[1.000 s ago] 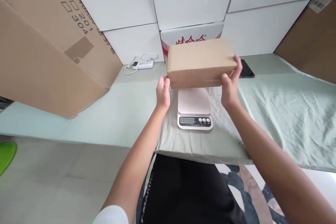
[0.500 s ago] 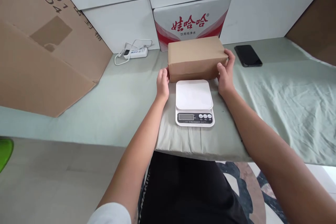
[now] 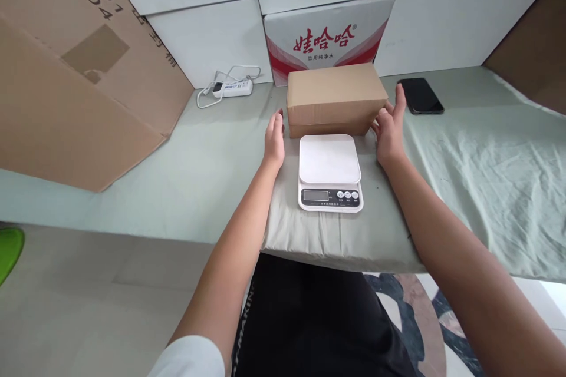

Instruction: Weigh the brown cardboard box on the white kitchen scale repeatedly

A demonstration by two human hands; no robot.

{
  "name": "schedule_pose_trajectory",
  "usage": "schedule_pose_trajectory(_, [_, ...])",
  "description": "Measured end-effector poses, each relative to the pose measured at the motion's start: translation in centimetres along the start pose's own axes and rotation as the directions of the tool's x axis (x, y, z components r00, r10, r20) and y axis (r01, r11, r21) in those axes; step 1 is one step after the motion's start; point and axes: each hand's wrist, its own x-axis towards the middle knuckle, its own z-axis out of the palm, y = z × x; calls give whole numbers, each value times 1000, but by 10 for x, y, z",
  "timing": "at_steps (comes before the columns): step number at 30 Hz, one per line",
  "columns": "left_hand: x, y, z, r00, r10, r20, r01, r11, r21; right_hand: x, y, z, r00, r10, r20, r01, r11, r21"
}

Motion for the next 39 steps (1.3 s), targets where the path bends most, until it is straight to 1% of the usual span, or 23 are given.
schedule_pose_trajectory(3, [2,-1,-1,999,-30,26,30,1000,-1,2,4,0,996,81,27,-82,995,62])
schedule_pose_trajectory(7, [4,-1,-2,998,-45,46,45,999,0,3,-1,3,996,45,71,-48,998,29])
schedule_pose_trajectory(12, [0,2,1,987,9,162,-8,1000,-6,4,1,4,997,51,65,-52,999,17])
schedule_pose_trajectory(14, [-3,4,3,984,15,175,-16,1000,3,5,3,5,996,55,74,-57,998,17])
schedule_pose_trajectory(17, [-6,10,3,990,49,130,-52,998,21,3,-7,7,995,29,92,-31,999,20])
schedule_pose_trajectory(19, [-8,18,1,989,125,80,-127,991,28,0,-23,9,997,-40,71,39,999,15])
schedule_pose_trajectory(21, [-14,31,-2,976,213,38,-214,976,33,-5,-46,11,994,-94,50,95,995,-20])
schedule_pose_trajectory(23, [-27,45,-6,961,275,17,-275,961,32,-13,-70,11,991,-125,42,127,990,-58])
schedule_pose_trajectory(26, [-63,63,-12,953,301,3,-301,953,18,-34,-92,2,983,-184,12,184,981,-65])
schedule_pose_trajectory(28, [-94,68,-17,959,282,19,-283,959,27,-55,-93,-10,974,-224,-11,223,973,-52])
schedule_pose_trajectory(30, [-121,67,-23,961,273,49,-275,961,36,-77,-86,-23,965,-261,-21,260,965,-45])
schedule_pose_trajectory(32, [-141,64,-27,962,269,41,-271,962,26,-96,-78,-33,962,-271,-24,269,961,-64])
schedule_pose_trajectory(35, [-152,59,-29,971,235,32,-236,971,29,-110,-74,-39,976,-214,-30,210,972,-105])
schedule_pose_trajectory(37, [-151,57,-28,979,199,44,-201,979,38,-112,-78,-37,984,-176,-39,171,978,-121])
schedule_pose_trajectory(39, [-148,55,-27,983,177,45,-178,983,40,-111,-83,-34,985,-165,-48,157,978,-135])
